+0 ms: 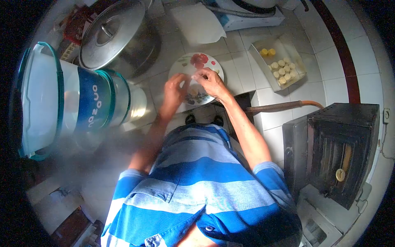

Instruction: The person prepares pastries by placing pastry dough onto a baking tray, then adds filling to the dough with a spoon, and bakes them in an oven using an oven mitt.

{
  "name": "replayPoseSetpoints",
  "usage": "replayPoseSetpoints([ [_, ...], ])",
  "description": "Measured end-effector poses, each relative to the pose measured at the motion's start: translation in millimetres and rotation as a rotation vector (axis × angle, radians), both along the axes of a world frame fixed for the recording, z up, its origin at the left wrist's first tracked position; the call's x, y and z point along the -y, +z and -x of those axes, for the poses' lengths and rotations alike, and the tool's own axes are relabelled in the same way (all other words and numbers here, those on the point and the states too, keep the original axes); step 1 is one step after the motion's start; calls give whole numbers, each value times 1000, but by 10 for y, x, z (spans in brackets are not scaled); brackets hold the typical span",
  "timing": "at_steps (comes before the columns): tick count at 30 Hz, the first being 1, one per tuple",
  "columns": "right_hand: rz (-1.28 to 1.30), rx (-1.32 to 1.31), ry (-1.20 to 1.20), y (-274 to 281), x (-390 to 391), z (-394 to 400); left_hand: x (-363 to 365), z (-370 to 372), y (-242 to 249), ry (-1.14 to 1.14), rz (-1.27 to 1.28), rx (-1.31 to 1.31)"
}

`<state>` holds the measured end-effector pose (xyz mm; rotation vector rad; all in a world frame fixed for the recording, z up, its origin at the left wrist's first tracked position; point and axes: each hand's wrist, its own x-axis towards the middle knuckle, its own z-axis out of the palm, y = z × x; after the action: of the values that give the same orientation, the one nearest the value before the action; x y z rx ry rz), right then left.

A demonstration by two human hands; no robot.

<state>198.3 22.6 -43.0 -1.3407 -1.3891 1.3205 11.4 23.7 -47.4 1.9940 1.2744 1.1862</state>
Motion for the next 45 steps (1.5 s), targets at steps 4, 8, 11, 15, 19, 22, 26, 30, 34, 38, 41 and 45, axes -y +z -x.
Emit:
replayPoseSetpoints([
  [4,140,-263,-66,45,99,-98,-79,15,-139,32,45,-146],
  [8,142,-157,-86,99,186,-206,-162,72,-305,41,97,-498],
  [11,135,-45,-72,91,256,-197,-219,148,-320,-82,182,-498],
  [15,-173,294,81,-5,324,-20,-194,174,-164,-21,217,-308],
  [19,-452,489,205,-169,367,125,-49,246,-77,33,249,-48],
  [22,-557,623,217,-295,335,150,74,294,-79,22,484,125],
  [26,-128,231,74,-215,267,143,251,261,-38,-46,675,414],
  [30,18,-176,-34,109,224,142,346,156,144,-121,765,613],
  [34,-1,-346,28,522,271,125,366,134,365,-171,871,1029],
  [38,-328,-66,-16,796,352,158,382,157,492,-221,925,1308],
  [41,-299,-42,-72,833,376,236,401,109,634,-243,953,1327],
  [45,-273,-59,-61,904,403,263,422,93,744,-214,924,1354],
])
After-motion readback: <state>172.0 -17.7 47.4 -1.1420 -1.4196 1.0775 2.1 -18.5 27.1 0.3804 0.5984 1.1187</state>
